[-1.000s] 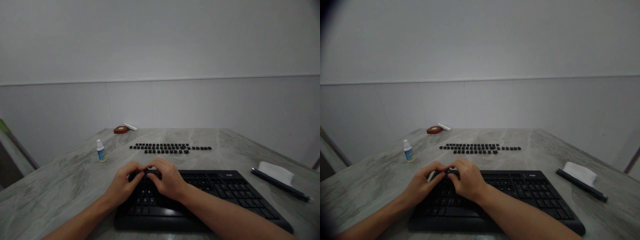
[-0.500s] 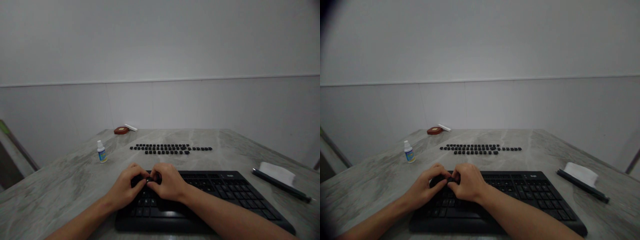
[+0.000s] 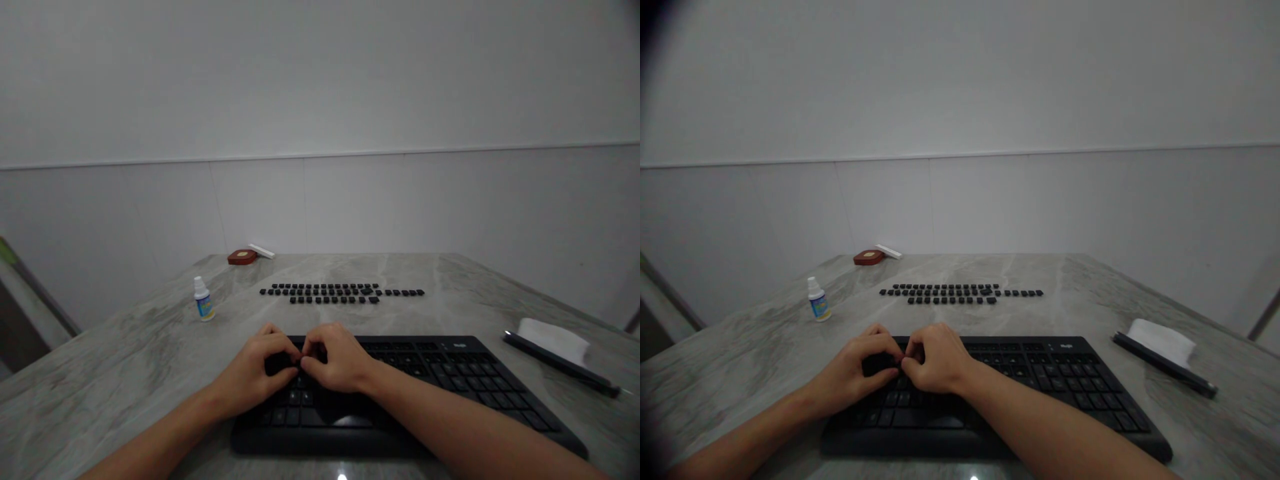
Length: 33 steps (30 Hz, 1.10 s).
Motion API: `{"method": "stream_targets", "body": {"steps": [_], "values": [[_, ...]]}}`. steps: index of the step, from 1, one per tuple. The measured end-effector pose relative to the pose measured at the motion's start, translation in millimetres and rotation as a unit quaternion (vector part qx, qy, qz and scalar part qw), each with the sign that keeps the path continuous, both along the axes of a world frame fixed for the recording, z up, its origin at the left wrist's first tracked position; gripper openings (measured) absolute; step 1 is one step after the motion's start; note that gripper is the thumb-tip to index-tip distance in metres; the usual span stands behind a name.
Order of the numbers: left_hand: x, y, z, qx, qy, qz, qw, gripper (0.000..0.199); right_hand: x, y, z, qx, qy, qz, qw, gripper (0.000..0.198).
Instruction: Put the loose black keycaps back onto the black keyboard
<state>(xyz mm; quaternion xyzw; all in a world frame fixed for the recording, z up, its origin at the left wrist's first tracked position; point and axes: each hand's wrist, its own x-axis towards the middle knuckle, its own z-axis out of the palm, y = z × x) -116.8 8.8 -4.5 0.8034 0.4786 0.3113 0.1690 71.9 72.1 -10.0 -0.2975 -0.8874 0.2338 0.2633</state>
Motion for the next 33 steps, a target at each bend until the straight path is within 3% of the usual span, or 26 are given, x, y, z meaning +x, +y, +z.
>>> {"method": "stream_targets", "body": {"steps": [7,23,33], "values": [[-0.3,2.0,-2.2,0.04,0.022,-0.042,0.998,0.009,-4.7,6.9,-3.8,-0.015,0.041,-0.061,0.997,0.015],[5.4,2.4,-5.8,0.016,-0.018,-0.011,1.0,0.014,-3.3,6.0,-2.9,-0.013,0.056,-0.053,0.997,0.016],[5.7,-1.8,0.5,0.06,0.032,-0.054,0.996,0.013,-3.7,5.9,-3.3,0.014,0.082,-0.03,0.996,0.014]]}}
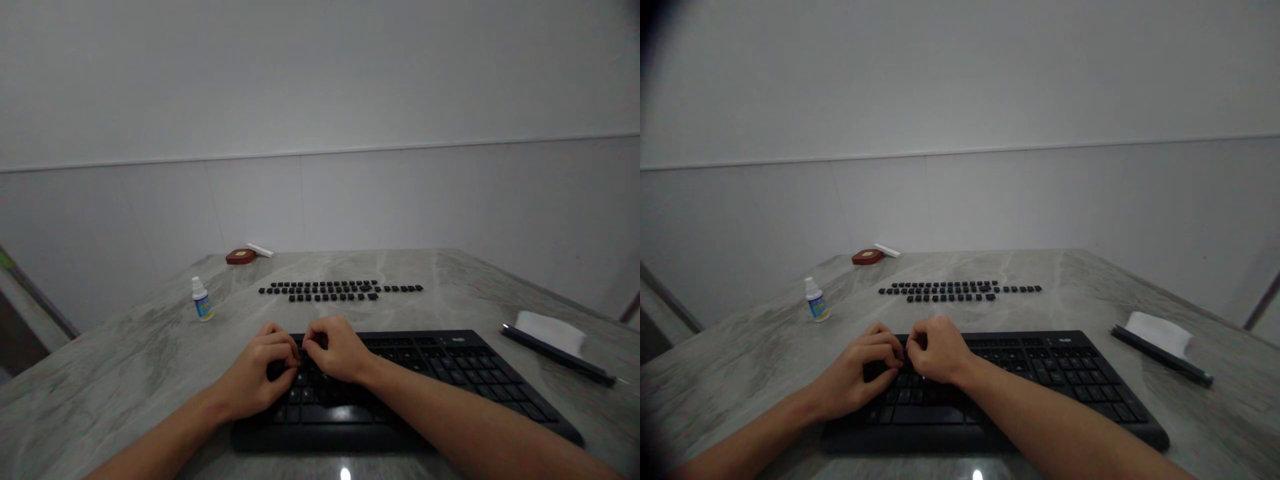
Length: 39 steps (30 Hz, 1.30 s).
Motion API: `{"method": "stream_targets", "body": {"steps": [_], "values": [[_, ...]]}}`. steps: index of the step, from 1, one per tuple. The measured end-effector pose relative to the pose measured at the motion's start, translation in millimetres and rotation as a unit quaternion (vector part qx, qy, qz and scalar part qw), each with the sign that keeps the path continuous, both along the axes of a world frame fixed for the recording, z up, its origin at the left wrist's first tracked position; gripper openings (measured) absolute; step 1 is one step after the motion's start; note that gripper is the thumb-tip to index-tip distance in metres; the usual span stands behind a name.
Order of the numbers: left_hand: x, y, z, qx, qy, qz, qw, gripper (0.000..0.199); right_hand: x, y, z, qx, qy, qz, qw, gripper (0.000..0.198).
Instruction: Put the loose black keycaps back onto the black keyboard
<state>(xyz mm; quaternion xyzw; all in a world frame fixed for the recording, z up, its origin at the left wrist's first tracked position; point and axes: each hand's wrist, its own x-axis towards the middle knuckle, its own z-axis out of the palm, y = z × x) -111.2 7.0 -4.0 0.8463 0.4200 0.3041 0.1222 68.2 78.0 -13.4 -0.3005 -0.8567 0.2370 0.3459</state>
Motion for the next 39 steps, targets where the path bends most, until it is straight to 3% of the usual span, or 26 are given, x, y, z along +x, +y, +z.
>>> {"method": "stream_targets", "body": {"steps": [6,14,23,32,39], "values": [[1.0,1.8,-3.3,-0.022,-0.013,0.022,0.999,0.015,4.0,-4.3,-1.9,0.046,-0.011,0.085,0.995,0.013],[2.4,3.6,-6.4,-0.051,-0.058,0.042,0.996,0.016,4.3,-1.7,-6.7,0.072,-0.035,0.119,0.99,0.014],[2.3,4.2,-9.1,-0.049,-0.058,0.052,0.996,0.015,4.9,-4.4,-5.9,0.084,-0.036,0.116,0.989,0.014],[0.8,-1.3,2.8,0.028,0.031,-0.042,0.998,0.015,5.5,-3.9,-5.4,0.092,-0.077,0.119,0.986,0.01],[-0.4,-3.6,-2.6,0.017,0.032,-0.023,0.999,0.016,8.4,-6.6,2.4,0.094,-0.105,0.127,0.982,0.011]]}}
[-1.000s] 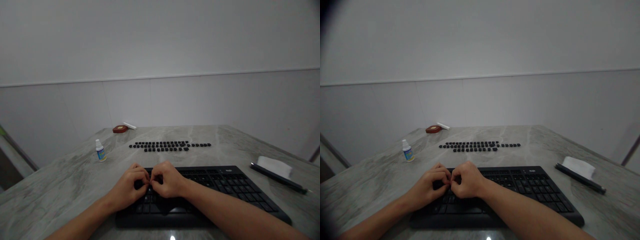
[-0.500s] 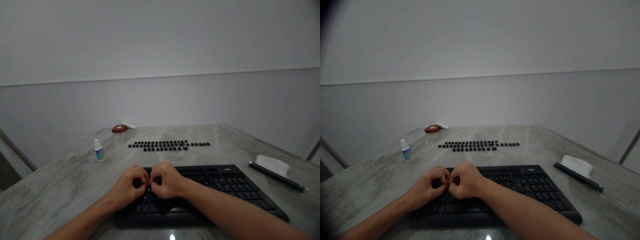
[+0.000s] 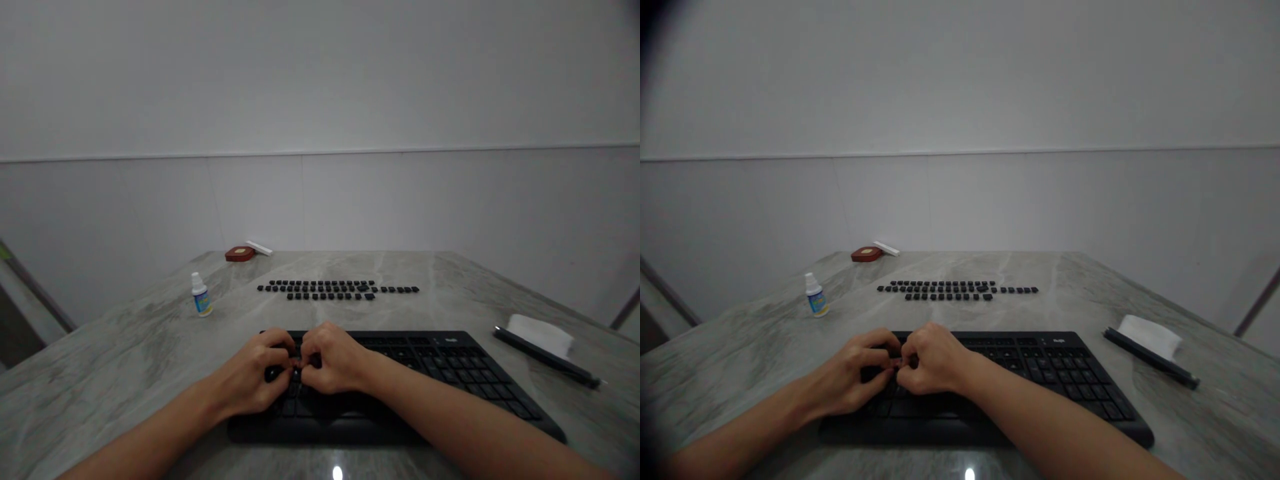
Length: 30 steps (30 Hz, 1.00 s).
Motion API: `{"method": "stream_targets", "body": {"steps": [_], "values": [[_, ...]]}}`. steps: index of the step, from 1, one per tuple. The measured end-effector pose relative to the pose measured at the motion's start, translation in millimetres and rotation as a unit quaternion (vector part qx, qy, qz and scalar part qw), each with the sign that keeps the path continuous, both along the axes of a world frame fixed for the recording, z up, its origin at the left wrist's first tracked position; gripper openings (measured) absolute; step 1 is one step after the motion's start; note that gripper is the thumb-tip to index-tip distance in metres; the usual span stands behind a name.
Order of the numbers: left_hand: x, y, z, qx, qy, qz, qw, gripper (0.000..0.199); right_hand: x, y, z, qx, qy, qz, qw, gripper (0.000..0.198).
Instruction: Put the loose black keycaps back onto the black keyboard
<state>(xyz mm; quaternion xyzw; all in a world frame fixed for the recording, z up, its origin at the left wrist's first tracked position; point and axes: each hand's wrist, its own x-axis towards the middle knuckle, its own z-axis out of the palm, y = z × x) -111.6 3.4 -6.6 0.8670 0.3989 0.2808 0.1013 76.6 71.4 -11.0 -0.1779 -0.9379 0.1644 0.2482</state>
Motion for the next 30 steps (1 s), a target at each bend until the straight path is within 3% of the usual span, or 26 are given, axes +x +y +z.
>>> {"method": "stream_targets", "body": {"steps": [6,12,16,21,30], "values": [[-0.3,-0.2,0.2,0.004,-0.003,-0.005,1.0,0.016,-0.6,1.7,0.1,-0.018,0.023,-0.002,1.0,0.008],[1.3,6.4,-4.0,-0.049,-0.066,0.046,0.996,0.013,-3.0,10.3,-2.3,-0.144,0.101,-0.037,0.984,0.016],[0.4,8.9,-3.8,-0.088,-0.092,0.046,0.991,0.014,-2.9,12.0,0.3,-0.19,0.138,-0.071,0.969,0.017],[0.0,8.2,-0.6,-0.111,-0.093,0.051,0.988,0.013,-3.8,13.0,-0.4,-0.2,0.132,-0.076,0.968,0.017],[3.4,6.9,3.2,-0.09,-0.072,0.04,0.993,0.015,-4.5,12.1,-1.8,-0.2,0.138,-0.065,0.968,0.017]]}}
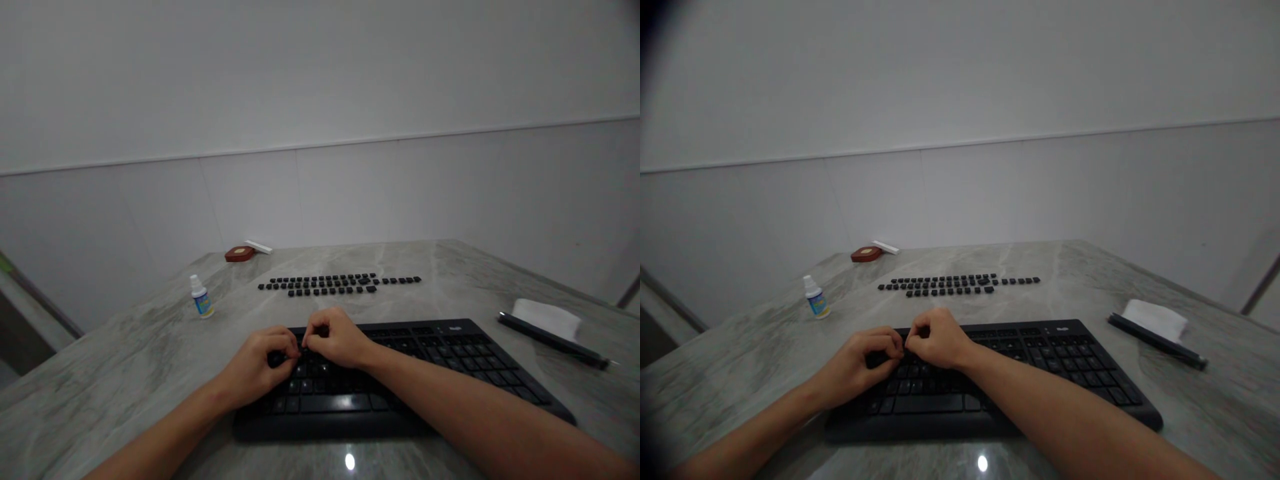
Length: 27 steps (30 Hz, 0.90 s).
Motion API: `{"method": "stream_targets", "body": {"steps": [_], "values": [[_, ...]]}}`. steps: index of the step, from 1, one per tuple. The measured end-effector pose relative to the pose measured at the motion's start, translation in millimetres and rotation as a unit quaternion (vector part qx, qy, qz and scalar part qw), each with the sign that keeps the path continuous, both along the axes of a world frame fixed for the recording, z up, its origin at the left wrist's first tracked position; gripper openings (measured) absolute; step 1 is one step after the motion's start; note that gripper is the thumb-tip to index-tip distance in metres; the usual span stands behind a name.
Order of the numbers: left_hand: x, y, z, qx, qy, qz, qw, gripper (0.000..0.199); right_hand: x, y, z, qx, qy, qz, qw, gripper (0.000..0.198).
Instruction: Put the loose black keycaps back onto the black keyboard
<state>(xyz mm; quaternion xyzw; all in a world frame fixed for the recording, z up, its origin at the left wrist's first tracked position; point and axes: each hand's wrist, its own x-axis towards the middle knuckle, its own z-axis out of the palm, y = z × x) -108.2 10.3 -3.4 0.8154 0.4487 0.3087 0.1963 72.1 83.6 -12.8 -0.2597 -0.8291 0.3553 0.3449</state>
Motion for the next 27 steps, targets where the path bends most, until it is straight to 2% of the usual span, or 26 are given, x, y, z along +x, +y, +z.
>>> {"method": "stream_targets", "body": {"steps": [5,9,15,21,23,27], "values": [[3.0,-0.7,0.0,0.01,0.022,0.016,1.0,0.015,-0.1,-1.4,1.3,0.017,-0.003,-0.002,1.0,0.016],[1.5,-2.3,-0.2,0.036,0.046,-0.005,0.998,0.014,-0.1,-0.3,-1.4,0.048,-0.004,0.011,0.999,0.017],[0.1,-4.7,1.6,0.07,0.068,-0.026,0.995,0.016,1.5,-4.9,-6.3,0.165,-0.003,0.052,0.985,0.011],[2.3,-2.0,-0.6,0.076,0.068,-0.016,0.995,0.018,0.1,-15.6,-4.1,0.268,0.069,-0.043,0.96,0.015],[3.1,-1.6,-1.8,0.075,0.072,-0.014,0.994,0.017,-1.3,-15.7,-5.4,0.281,0.045,-0.043,0.958,0.015],[3.8,-1.5,-3.8,0.08,0.077,-0.005,0.994,0.017,-3.2,-12.9,-8.8,0.281,-0.086,0.017,0.956,0.013]]}}
